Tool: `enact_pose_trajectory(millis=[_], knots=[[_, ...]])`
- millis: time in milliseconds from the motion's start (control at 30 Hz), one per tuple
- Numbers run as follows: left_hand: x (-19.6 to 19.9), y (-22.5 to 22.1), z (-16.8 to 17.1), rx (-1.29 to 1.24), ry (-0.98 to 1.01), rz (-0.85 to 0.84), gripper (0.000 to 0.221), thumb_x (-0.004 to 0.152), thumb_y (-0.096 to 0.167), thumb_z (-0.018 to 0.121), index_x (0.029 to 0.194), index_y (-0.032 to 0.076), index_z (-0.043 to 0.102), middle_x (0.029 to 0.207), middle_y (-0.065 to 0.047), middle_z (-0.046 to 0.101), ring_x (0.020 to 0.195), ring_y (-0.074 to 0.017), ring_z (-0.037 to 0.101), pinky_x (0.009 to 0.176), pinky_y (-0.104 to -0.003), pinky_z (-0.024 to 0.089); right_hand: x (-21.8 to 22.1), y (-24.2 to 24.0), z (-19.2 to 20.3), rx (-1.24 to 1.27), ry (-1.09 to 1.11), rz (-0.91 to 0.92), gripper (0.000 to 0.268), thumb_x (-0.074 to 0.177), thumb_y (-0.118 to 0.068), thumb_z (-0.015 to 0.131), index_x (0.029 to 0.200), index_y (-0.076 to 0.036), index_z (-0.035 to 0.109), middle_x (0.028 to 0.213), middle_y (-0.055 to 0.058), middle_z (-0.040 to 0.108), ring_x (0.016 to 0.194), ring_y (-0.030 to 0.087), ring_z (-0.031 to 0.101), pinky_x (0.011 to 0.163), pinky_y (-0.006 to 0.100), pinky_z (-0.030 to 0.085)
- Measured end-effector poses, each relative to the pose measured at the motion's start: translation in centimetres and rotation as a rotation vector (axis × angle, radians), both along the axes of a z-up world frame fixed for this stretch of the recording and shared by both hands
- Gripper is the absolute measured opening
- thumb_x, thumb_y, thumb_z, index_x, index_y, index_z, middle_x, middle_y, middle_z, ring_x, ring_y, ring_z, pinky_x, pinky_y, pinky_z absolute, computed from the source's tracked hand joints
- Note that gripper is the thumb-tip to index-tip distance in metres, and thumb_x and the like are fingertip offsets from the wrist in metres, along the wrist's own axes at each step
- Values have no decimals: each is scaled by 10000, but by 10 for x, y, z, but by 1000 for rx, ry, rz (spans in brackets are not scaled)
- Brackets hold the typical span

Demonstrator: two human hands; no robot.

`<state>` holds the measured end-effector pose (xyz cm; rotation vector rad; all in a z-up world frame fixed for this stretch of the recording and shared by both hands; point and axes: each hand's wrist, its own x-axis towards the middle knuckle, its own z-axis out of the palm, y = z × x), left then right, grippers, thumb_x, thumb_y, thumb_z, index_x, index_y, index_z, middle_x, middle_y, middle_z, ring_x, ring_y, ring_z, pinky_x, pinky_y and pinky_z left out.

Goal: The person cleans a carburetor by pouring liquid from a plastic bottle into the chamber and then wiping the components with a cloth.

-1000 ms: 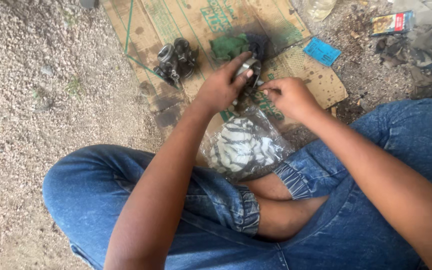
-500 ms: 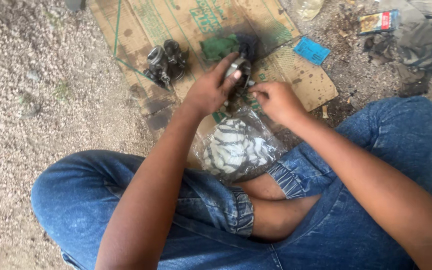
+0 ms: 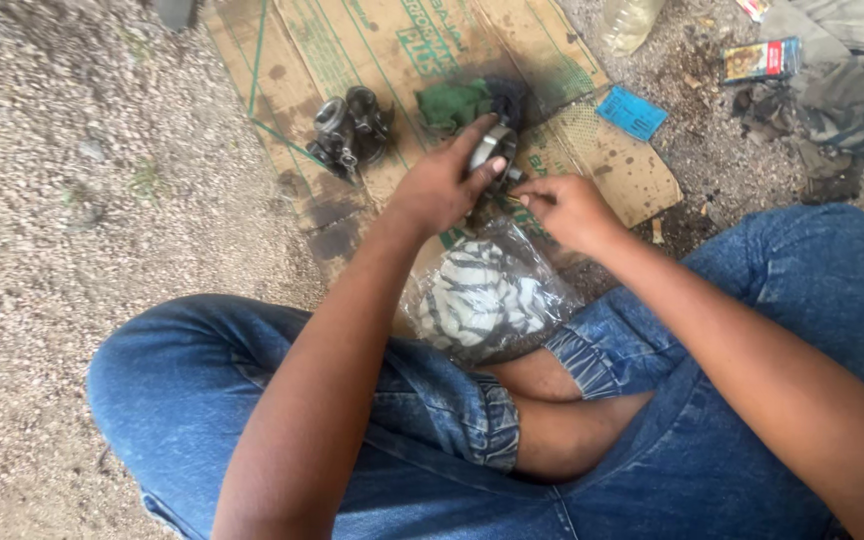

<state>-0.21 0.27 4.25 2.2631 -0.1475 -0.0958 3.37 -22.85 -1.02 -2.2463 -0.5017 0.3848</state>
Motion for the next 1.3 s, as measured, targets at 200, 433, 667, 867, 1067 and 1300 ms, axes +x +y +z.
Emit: enact_pose_trajectory(millis=[200,433,667,867,1067,1300], knots=[[-2,-2,-7,0,-93,-26,629,1010,491,593,1550,240,388,1407,-251,593,1259,-417,601,1025,-456,491,4,-2,0,25,-39,-38,227,965,-121,653,1154,-59,760,1016,133,774,890,159,717,815,318,540],[2,-2,-4,-49,9,9,644,984,370,649,1542,166,401,1251,-254,682,1178,-402,668,1016,-453,505,-5,0,18,-3,20,-94,229,966,-123,638,1148,-87,772,798,86,742,626,138,631,627,315,512],[13,5,-24,-278,-187,78,544,989,188,700,1475,73,486,1329,-235,671,1210,-346,674,1018,-408,521,11,-6,7,138,-39,-21,247,967,-101,649,1187,-92,763,847,40,736,709,73,621,651,262,502],[15,11,-23,-688,134,153,576,968,97,662,1514,138,483,1309,-138,662,1089,-230,634,915,-332,542,14,-8,24,30,190,-137,278,972,-124,662,1229,-140,767,732,35,649,580,84,502,530,271,415],[17,26,-32,-902,166,58,567,980,54,698,1501,195,524,1393,-100,641,1231,-228,615,1047,-332,513,7,-1,24,122,-73,62,292,957,-83,679,1239,-102,750,983,50,773,746,69,632,663,259,509],[17,19,-30,-836,299,1,600,900,54,712,1462,222,583,1368,-65,678,1234,-247,627,1059,-365,520,-9,14,21,75,-114,31,314,943,-63,661,1245,-95,745,1030,162,778,829,165,686,741,341,554]])
